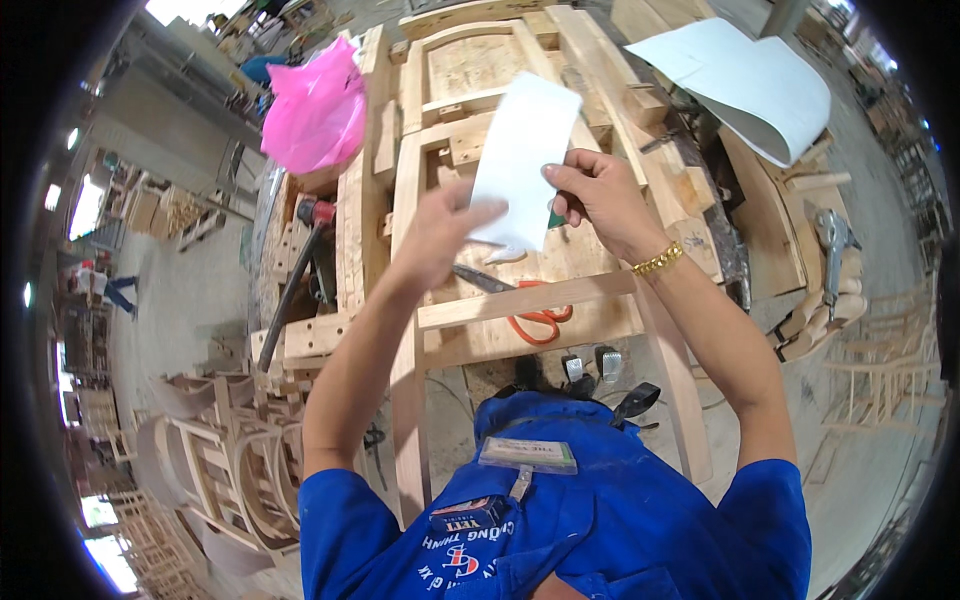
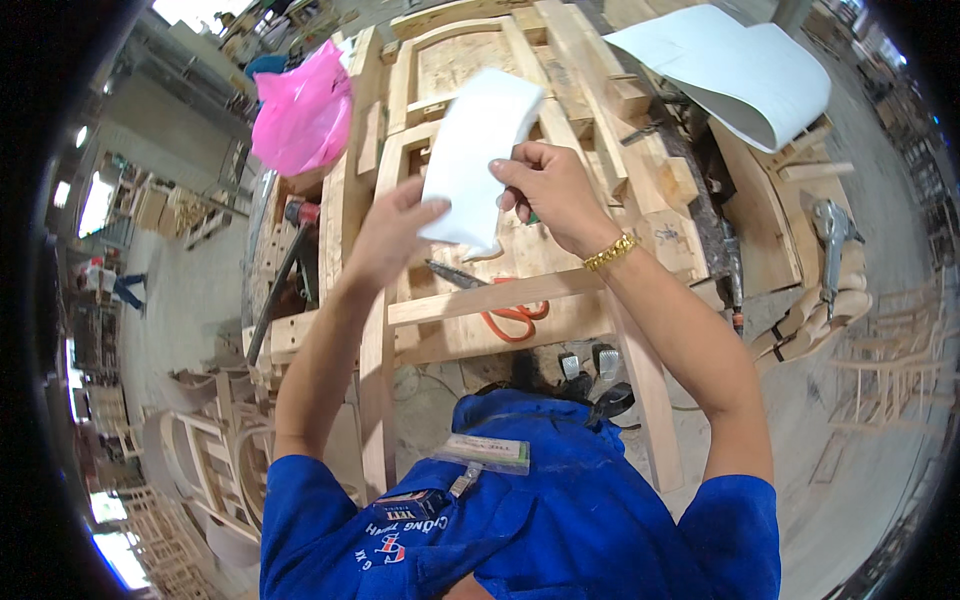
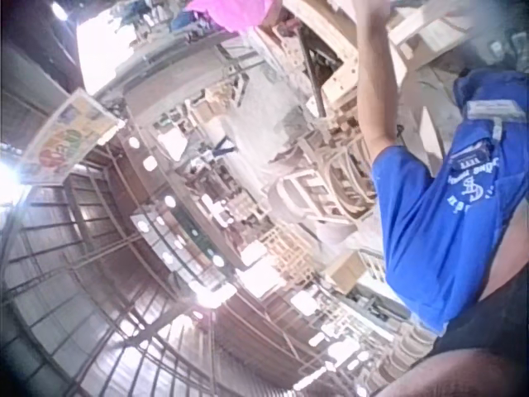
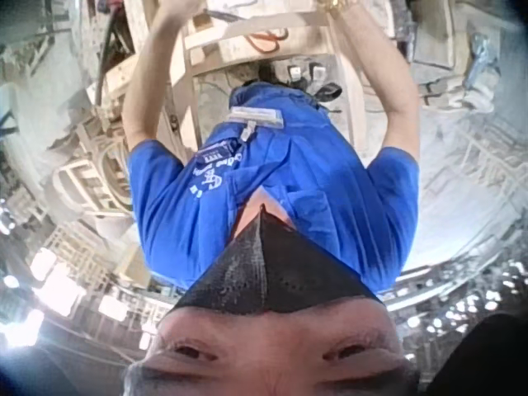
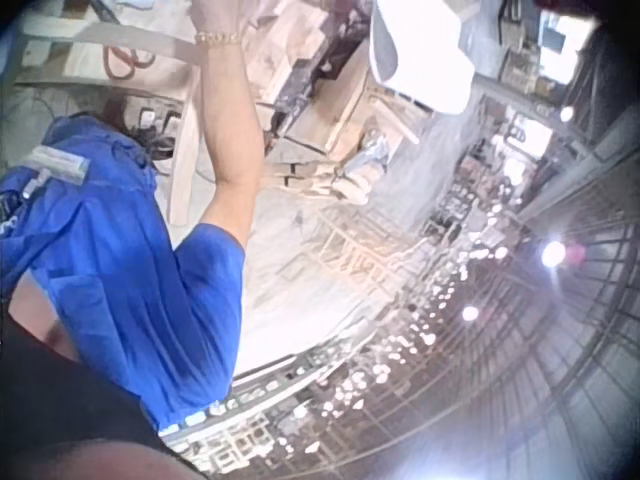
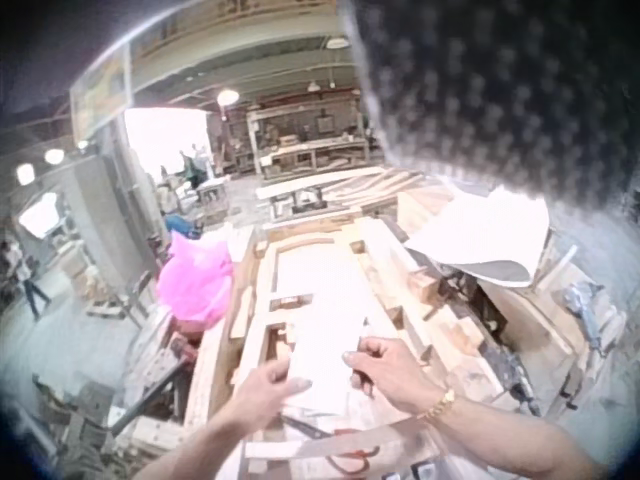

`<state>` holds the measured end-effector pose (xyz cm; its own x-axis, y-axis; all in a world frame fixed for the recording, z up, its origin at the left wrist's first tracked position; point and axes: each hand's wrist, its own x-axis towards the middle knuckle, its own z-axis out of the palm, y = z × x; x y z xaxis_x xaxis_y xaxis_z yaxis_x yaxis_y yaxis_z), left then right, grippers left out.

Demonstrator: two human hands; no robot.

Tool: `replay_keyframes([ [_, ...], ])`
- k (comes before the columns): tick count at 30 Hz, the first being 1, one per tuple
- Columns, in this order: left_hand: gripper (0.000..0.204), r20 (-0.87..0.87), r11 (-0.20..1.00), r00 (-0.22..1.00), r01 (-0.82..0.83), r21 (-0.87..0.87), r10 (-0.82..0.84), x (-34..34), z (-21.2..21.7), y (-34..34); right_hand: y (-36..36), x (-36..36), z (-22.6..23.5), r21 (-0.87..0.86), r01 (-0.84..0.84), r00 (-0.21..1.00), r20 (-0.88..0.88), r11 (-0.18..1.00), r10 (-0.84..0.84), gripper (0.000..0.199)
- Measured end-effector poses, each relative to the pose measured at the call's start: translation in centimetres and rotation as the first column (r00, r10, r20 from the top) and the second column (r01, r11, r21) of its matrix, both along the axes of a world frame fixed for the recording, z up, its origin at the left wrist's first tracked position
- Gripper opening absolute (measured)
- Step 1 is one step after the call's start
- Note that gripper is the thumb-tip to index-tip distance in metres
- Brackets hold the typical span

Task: The person applies glue to the edges of wooden chair frame pieces and adheres white edge banding strips. They cut the strips with scissors, press them onto the glued edges, and smooth them by hand. The work occurs on a wooden workbench in a workshop with other chair frames visible.

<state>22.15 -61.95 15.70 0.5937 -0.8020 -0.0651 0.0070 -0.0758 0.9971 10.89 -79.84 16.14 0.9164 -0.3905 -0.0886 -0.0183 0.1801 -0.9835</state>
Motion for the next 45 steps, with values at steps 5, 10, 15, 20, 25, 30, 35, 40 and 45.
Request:
replay_keyframes([
  [5, 0.029, -0.274, 0.922, 0.885, -0.387, 0.016, 0.377, -1.4, -3.4, 6.6, 4.0, -1.3, -2.3, -0.147, -0.259, 0.946, -0.238, 0.955, 0.220, 0.018],
  [10, 0.032, -0.339, 0.782, 0.757, -0.617, -0.092, 0.558, 0.3, -5.5, 10.3, 10.5, -7.5, -3.3, -0.432, -0.902, 0.382, -0.784, 0.012, 0.489, 0.018],
  [15, 0.034, -0.381, 0.807, 0.792, -0.566, -0.168, 0.476, -0.5, -5.8, 8.4, 13.8, -6.8, -14.9, -0.750, -0.660, 0.745, -0.646, -0.047, -0.168, 0.028],
  [20, 0.036, -0.262, 0.812, 0.827, -0.551, -0.193, 0.498, -0.7, -5.4, 8.9, 11.4, -2.4, -15.5, -0.778, -0.611, 0.776, -0.625, 0.143, -0.082, 0.061],
  [25, 0.038, -0.281, 0.839, 0.828, -0.531, -0.117, 0.485, -0.5, -4.8, 9.1, 12.6, -4.4, -16.2, -0.710, -0.616, 0.723, -0.681, 0.341, -0.115, 0.045],
  [30, 0.039, -0.278, 0.829, 0.805, -0.557, -0.052, 0.524, -2.4, -3.2, 7.9, 11.8, -13.3, -15.8, -0.611, -0.597, 0.676, -0.732, 0.519, -0.084, 0.036],
  [35, 0.037, -0.308, 0.898, 0.853, -0.441, 0.007, 0.421, -1.2, -4.9, 8.7, 12.4, -19.4, -8.9, -0.448, -0.390, 0.680, -0.729, 0.805, -0.076, 0.050],
  [40, 0.038, -0.414, 0.948, 0.860, -0.317, 0.030, 0.300, -1.5, -5.2, 8.3, 13.4, -21.6, -3.3, -0.256, -0.337, 0.743, -0.664, 0.906, 0.088, 0.070],
  [45, 0.032, -0.509, 0.973, 0.836, -0.232, 0.011, 0.205, -4.1, -3.8, 8.5, 11.7, -17.9, 1.5, -0.115, -0.464, 0.761, -0.560, 0.879, 0.329, 0.080],
])
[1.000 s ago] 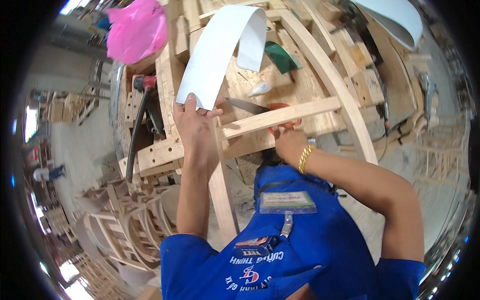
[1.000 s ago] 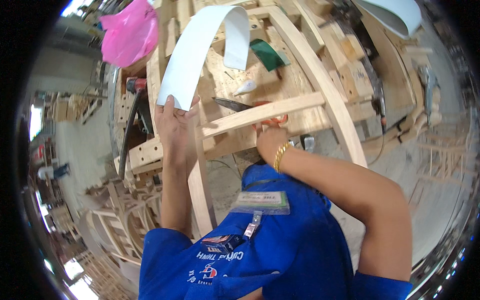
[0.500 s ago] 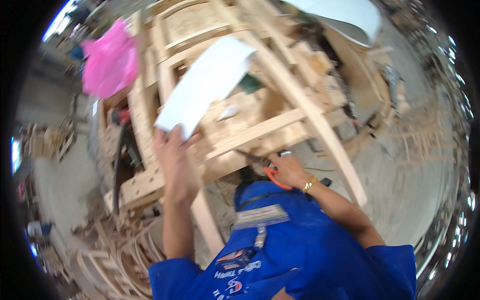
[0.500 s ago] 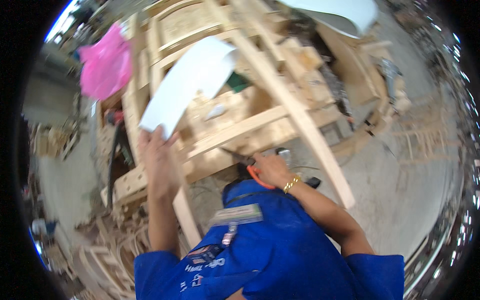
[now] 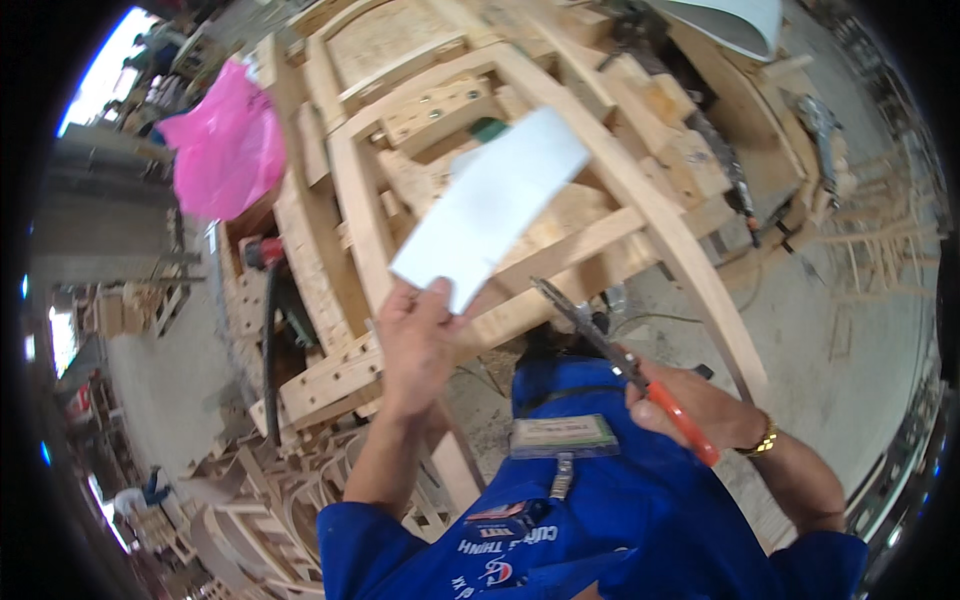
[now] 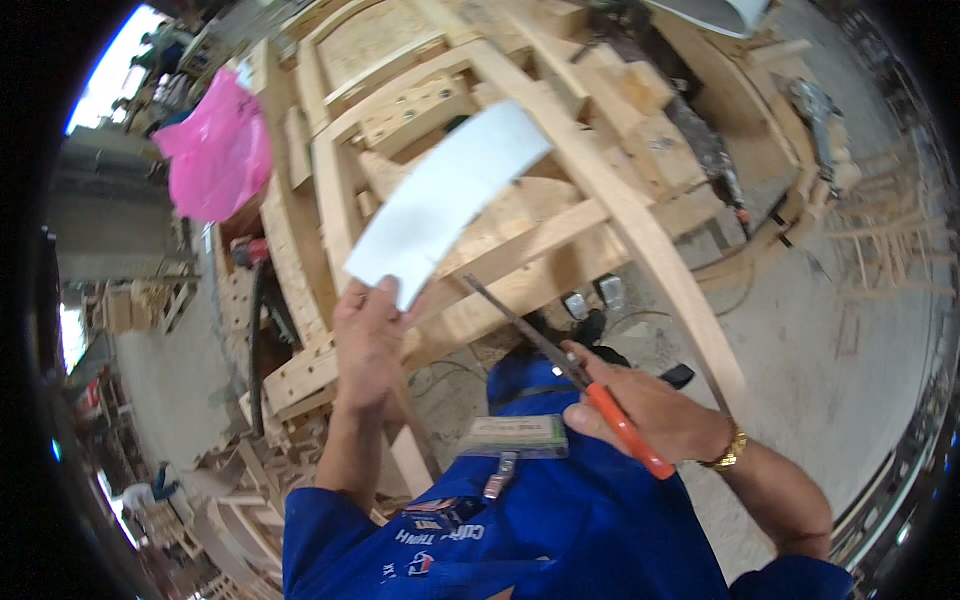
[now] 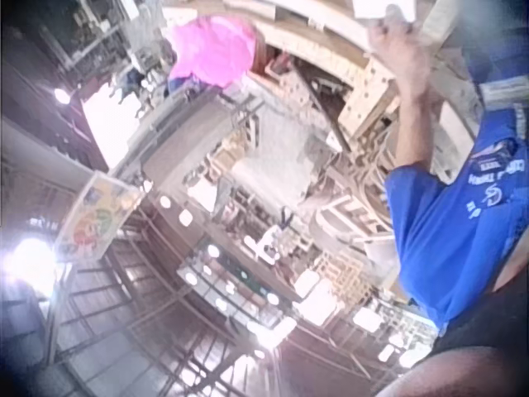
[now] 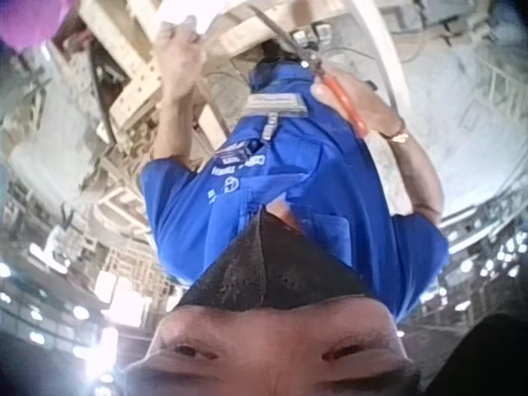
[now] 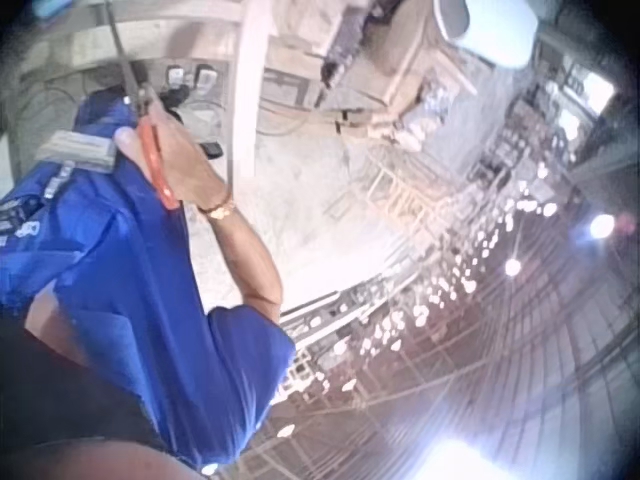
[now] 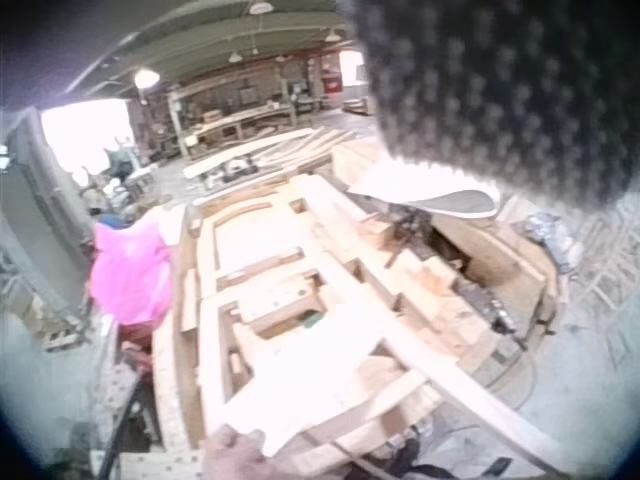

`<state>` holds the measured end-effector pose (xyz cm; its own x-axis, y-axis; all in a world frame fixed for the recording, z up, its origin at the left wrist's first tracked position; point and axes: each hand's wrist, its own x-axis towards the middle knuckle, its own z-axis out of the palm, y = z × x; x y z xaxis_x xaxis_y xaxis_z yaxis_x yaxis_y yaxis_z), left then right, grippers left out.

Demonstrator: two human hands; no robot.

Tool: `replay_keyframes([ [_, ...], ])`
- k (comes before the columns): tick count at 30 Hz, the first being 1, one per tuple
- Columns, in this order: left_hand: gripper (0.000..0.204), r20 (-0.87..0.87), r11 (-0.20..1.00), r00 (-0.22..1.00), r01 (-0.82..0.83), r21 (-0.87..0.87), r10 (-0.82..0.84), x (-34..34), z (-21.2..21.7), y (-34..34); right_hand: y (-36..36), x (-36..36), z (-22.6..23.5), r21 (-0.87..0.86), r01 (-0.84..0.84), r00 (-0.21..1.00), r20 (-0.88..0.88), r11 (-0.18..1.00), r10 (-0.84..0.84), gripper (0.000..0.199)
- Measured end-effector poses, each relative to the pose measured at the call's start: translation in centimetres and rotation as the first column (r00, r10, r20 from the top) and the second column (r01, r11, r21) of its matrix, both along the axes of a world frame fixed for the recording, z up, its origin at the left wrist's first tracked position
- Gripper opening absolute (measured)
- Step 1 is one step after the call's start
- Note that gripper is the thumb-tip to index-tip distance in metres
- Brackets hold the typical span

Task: The person applies glue to the edges of wooden chair frame pieces and adheres white edge banding strips. They cut the strips with scissors, press them onto the glued edges, and smooth them by hand. The work occurs on a wooden workbench in a workshop with other chair frames visible.

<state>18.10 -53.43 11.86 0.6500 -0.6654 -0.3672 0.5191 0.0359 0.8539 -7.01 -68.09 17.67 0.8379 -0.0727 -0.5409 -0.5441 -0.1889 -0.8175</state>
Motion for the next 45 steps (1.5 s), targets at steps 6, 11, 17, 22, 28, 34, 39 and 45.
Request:
replay_keyframes([
  [6, 0.034, -0.083, 0.999, 0.996, -0.036, 0.012, 0.037, -1.5, 0.8, 1.4, -1.9, 5.2, -0.2, -0.047, -0.175, 0.984, 0.020, 0.984, 0.176, 0.075],
  [11, 0.036, -0.091, 0.997, 0.993, -0.076, 0.031, 0.079, -2.3, 0.8, 2.4, -1.4, 8.3, -1.0, -0.098, -0.254, 0.966, 0.021, 0.962, 0.257, 0.056],
  [17, 0.037, -0.103, 0.995, 0.989, -0.103, 0.012, 0.103, -2.5, 0.5, 3.0, -0.4, 8.9, -1.9, -0.142, -0.183, 0.977, 0.086, 0.973, 0.196, 0.050],
  [22, 0.037, -0.125, 0.994, 0.987, -0.106, -0.009, 0.104, -2.1, 0.0, 2.8, -0.2, 8.9, -2.7, -0.235, -0.144, 0.977, 0.123, 0.961, 0.176, 0.044],
  [28, 0.034, -0.156, 0.998, 0.986, -0.060, 0.029, 0.064, -1.6, 0.4, 2.8, -0.5, 9.9, -3.6, -0.259, -0.077, 0.941, 0.300, 0.963, 0.156, 0.045],
  [34, 0.034, -0.192, 0.996, 0.978, -0.078, 0.044, 0.085, -1.3, 1.0, 2.9, -0.9, 11.4, -3.6, -0.303, -0.147, 0.949, 0.227, 0.942, 0.221, 0.047],
  [39, 0.033, -0.192, 0.994, 0.976, -0.104, 0.021, 0.106, -1.1, 1.1, 3.3, -1.3, 11.6, -3.3, -0.273, -0.168, 0.968, 0.135, 0.947, 0.210, 0.046],
  [45, 0.031, -0.171, 0.945, 0.931, -0.327, 0.005, 0.323, 0.3, -0.9, 6.0, -4.3, 6.4, -1.6, -0.206, -0.227, 0.943, 0.200, 0.952, 0.268, 0.044],
])
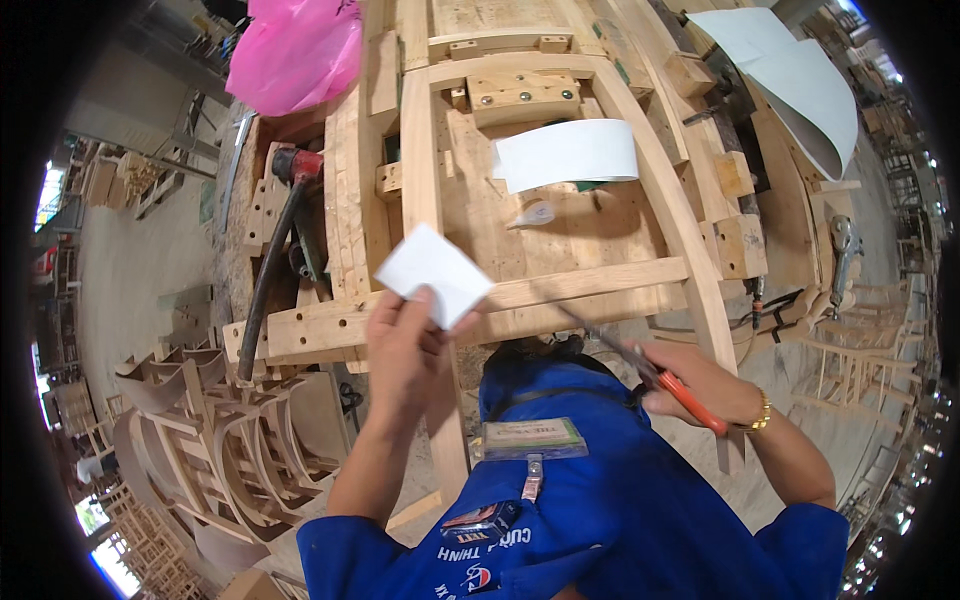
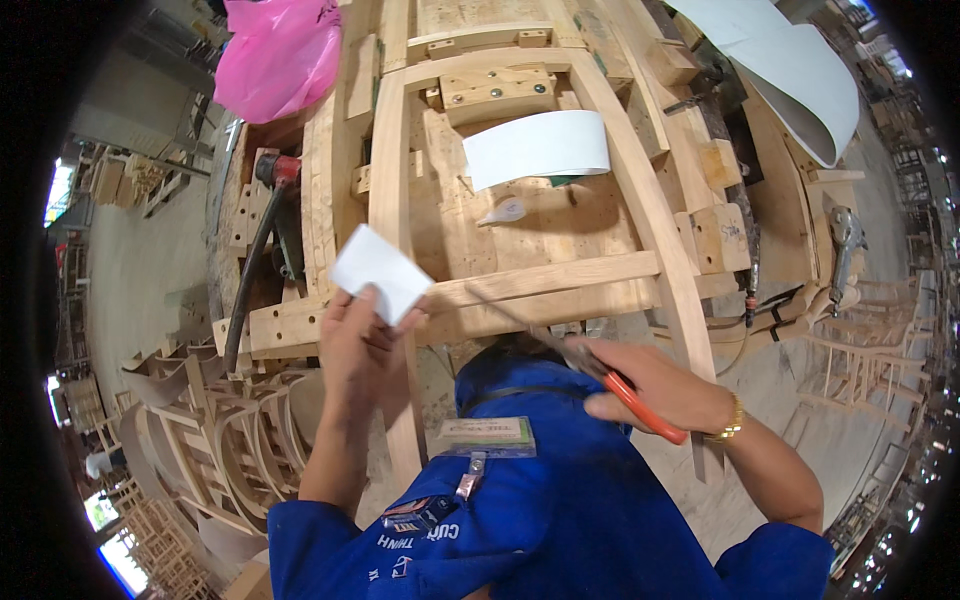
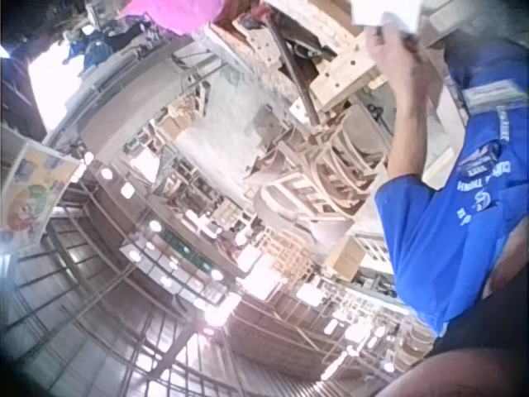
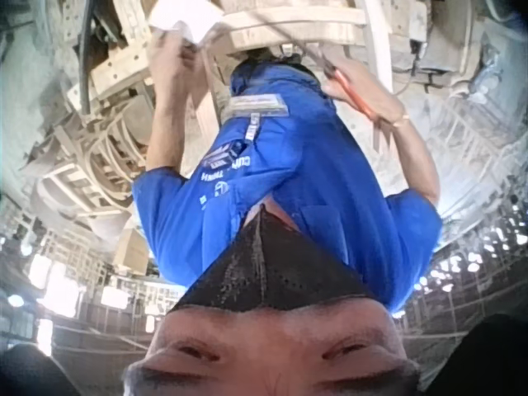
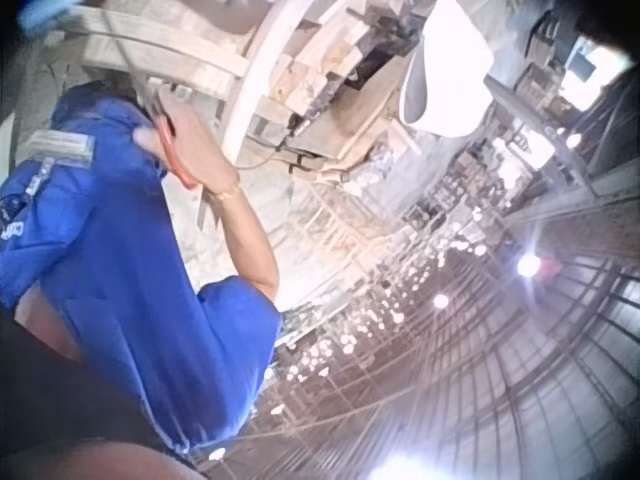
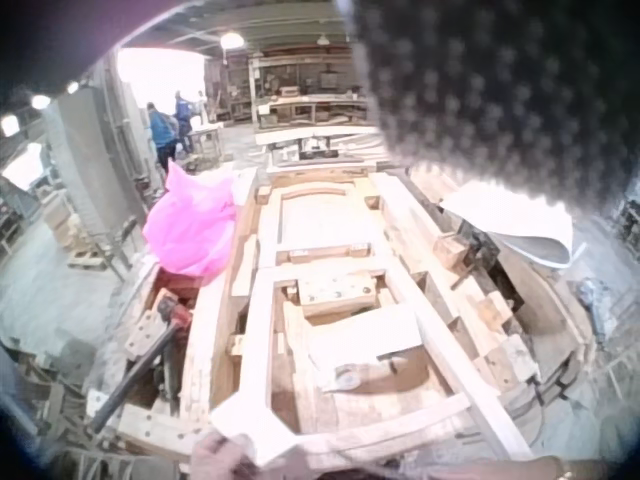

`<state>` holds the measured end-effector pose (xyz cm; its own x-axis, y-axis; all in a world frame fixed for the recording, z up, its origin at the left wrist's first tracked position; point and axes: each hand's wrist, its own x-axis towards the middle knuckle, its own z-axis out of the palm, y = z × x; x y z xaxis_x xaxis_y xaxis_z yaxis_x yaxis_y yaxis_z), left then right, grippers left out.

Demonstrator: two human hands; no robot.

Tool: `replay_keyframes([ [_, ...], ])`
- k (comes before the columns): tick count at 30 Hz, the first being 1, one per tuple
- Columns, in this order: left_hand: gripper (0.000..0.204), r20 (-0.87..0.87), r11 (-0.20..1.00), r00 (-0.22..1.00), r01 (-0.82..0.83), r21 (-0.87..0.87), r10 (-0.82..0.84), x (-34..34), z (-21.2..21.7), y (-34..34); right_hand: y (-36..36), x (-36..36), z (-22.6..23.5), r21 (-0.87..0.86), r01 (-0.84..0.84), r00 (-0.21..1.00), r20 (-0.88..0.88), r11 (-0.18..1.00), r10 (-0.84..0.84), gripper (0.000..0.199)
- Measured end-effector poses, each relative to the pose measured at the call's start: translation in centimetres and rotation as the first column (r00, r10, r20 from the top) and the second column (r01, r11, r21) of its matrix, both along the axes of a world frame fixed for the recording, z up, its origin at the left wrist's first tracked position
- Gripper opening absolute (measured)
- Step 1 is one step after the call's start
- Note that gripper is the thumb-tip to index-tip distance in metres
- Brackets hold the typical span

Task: The person applies glue to the edges of wooden chair frame pieces and adheres white edge banding strips. They cut the strips with scissors, press them onto the glued edges, and smooth them by hand. The work occurs on a wooden workbench in a workshop with other chair frames visible.

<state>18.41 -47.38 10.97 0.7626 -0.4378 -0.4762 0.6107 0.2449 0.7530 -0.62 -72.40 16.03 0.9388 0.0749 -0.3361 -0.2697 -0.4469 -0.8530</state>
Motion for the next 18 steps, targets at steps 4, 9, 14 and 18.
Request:
replay_keyframes([
  [4, 0.032, 0.151, 0.996, 0.985, -0.084, -0.029, 0.087, 1.6, 1.2, -0.3, -1.2, -1.6, 0.2, -0.162, -0.190, 0.928, -0.351, 0.968, 0.123, 0.044],
  [9, 0.028, 0.257, 0.999, 0.966, 0.044, -0.017, -0.039, 3.2, 0.6, -3.6, 1.9, 1.0, -9.1, -0.505, -0.085, 0.993, 0.031, 0.859, 0.116, 0.030],
  [14, 0.026, 0.332, 0.977, 0.923, 0.151, 0.149, -0.193, 2.7, -0.2, -7.5, 3.4, 4.2, -12.3, -0.584, -0.204, 0.971, -0.018, 0.785, 0.239, 0.028],
  [18, 0.023, 0.503, 0.919, 0.795, 0.166, 0.356, -0.339, 0.7, -0.3, -10.4, 1.8, 1.5, -9.0, -0.509, -0.080, 0.976, 0.136, 0.857, 0.171, 0.026],
])
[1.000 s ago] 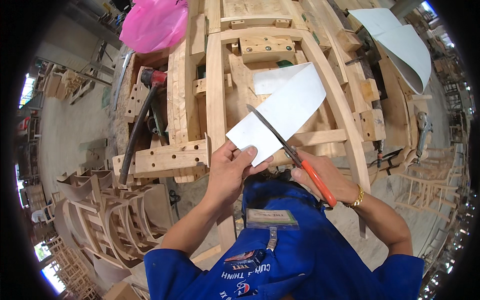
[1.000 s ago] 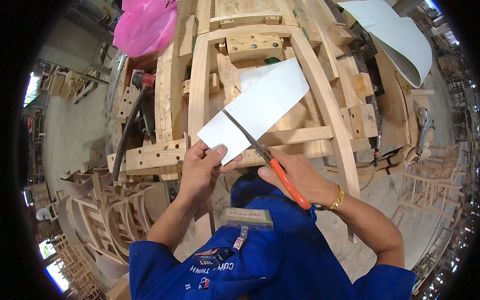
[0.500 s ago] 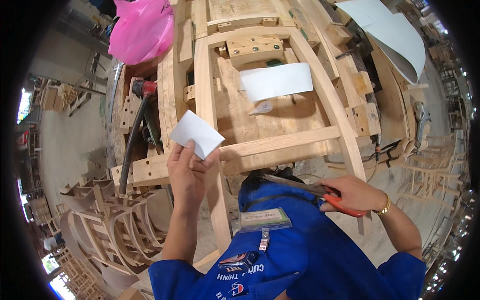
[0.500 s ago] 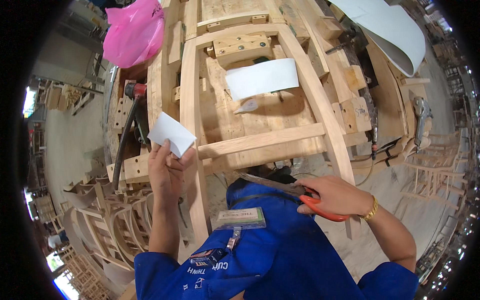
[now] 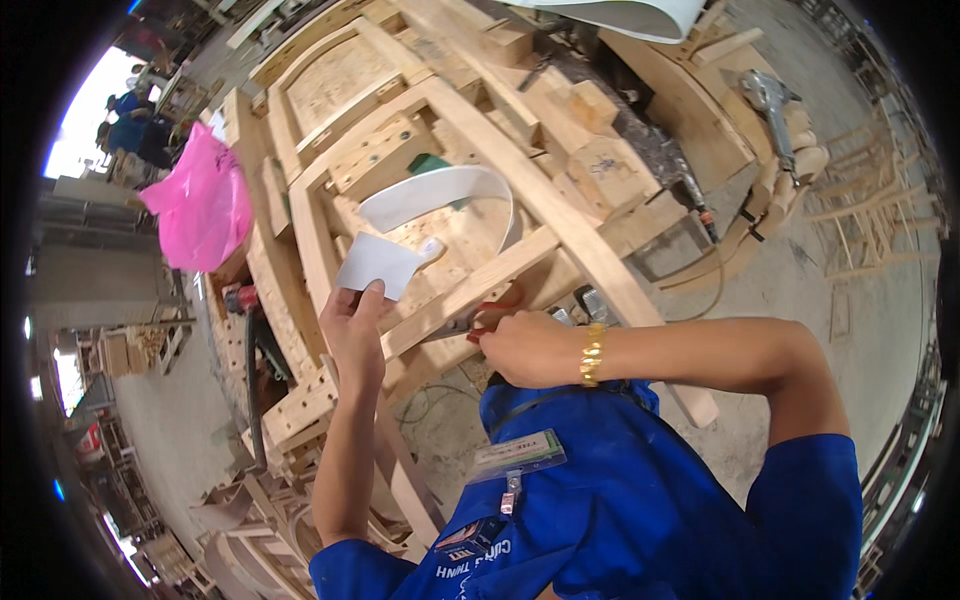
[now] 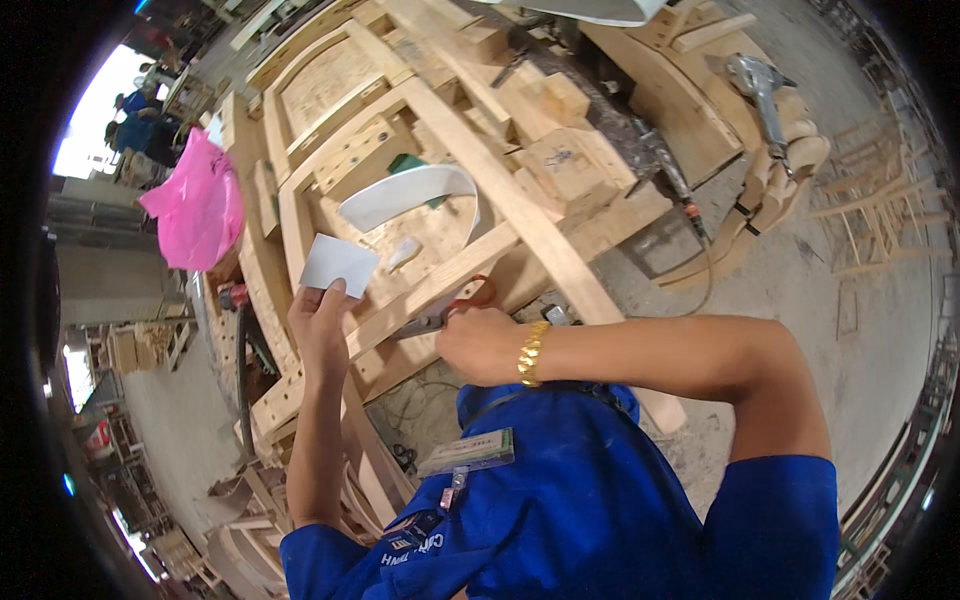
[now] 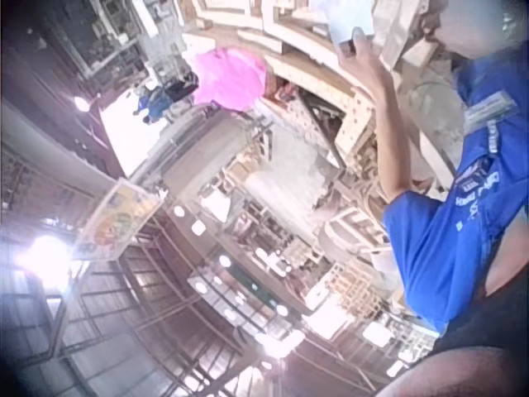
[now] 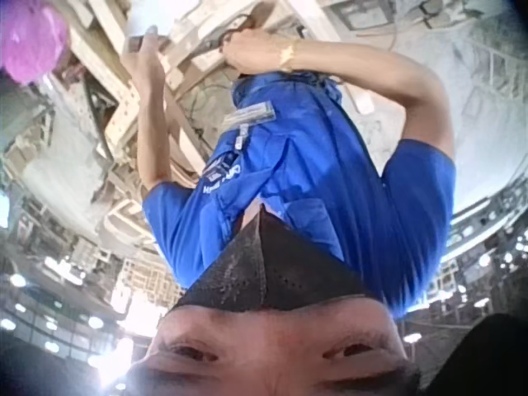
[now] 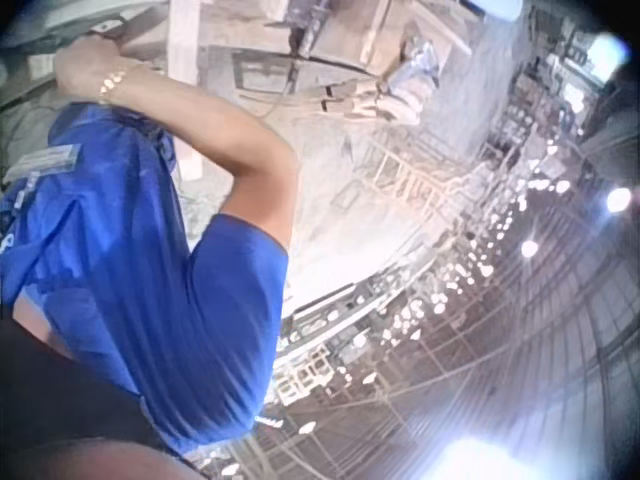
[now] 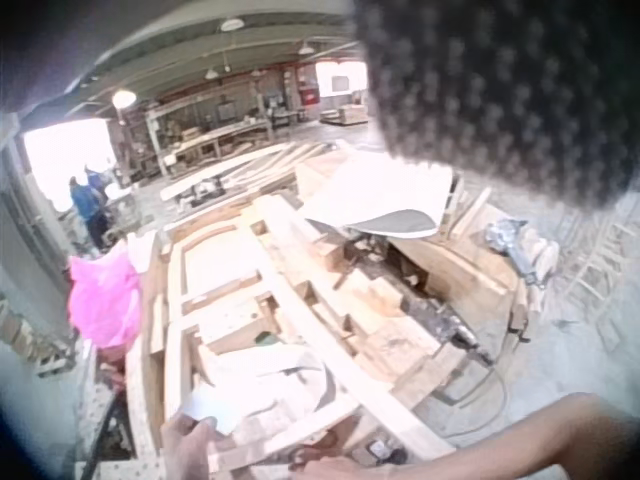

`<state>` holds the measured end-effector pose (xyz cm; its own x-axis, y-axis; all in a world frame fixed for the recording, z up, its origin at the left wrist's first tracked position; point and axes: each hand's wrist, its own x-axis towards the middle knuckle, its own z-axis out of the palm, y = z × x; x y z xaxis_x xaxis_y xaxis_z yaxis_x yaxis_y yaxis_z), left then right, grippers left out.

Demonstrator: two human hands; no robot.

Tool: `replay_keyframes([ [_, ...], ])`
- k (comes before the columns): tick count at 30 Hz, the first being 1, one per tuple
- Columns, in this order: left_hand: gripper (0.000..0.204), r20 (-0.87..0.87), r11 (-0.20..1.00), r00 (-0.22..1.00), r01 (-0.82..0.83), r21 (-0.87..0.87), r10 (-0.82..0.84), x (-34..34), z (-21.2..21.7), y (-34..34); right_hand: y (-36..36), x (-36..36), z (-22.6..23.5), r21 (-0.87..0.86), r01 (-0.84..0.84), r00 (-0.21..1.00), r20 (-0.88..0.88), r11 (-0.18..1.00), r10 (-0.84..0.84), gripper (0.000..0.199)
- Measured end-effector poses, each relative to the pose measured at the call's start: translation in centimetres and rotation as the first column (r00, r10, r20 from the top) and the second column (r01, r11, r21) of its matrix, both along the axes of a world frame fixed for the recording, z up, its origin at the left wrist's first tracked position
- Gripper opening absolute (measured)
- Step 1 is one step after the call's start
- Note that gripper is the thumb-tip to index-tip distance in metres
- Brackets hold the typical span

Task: The person applies glue to the edges of wooden chair frame pieces and adheres white edge banding strips. They cut the strips with scissors, press them onto the glued edges, and smooth them by hand. The work occurs on a wooden workbench in a workshop with other chair frames visible.

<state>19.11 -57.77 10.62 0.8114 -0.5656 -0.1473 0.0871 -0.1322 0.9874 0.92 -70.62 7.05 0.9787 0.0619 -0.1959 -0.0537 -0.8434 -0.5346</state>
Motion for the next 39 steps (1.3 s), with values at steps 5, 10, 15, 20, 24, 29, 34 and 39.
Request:
replay_keyframes([
  [5, 0.038, 0.972, 0.885, 0.171, 0.461, 0.065, -0.160, -3.5, 4.1, -6.3, -6.8, -4.2, 10.8, 0.866, 0.496, 0.752, -0.467, -0.068, -0.465, 0.035],
  [10, 0.038, 0.956, 0.786, 0.167, 0.611, 0.093, -0.243, -3.0, 3.3, -13.2, -9.9, -6.3, 12.0, 0.675, 0.682, 0.529, -0.190, 0.281, -0.827, 0.019],
  [15, 0.047, 0.325, 0.489, 0.369, 0.724, 0.487, -0.871, -2.4, -1.8, -13.5, -10.4, -8.0, 10.4, 0.351, 0.818, 0.387, 0.251, 0.456, -0.887, 0.017],
  [20, 0.051, -0.036, 0.168, 0.223, 0.819, 0.548, -0.974, -1.6, -4.1, -13.0, -9.6, -6.0, 9.5, 0.012, 0.849, 0.467, 0.449, 0.528, -0.762, 0.014],
  [24, 0.047, -0.026, 0.215, 0.260, 0.847, 0.486, -0.965, -1.9, -4.6, -12.5, -9.1, -4.3, 8.8, -0.136, 0.783, 0.591, 0.470, 0.608, -0.656, 0.010],
  [29, 0.046, 0.027, 0.258, 0.276, 0.854, 0.452, -0.961, -1.7, -4.8, -12.1, -8.7, -2.4, 8.4, -0.354, 0.764, 0.641, 0.325, 0.539, -0.695, 0.009],
  [34, 0.045, 0.005, 0.227, 0.252, 0.865, 0.448, -0.968, -1.3, -4.4, -12.1, -9.1, -2.1, 7.8, -0.393, 0.719, 0.693, 0.358, 0.573, -0.626, 0.012],
  [39, 0.041, -0.014, 0.226, 0.259, 0.867, 0.445, -0.966, -1.2, -4.5, -12.1, -9.6, -1.9, 8.9, -0.384, 0.721, 0.692, 0.357, 0.577, -0.627, 0.010],
])
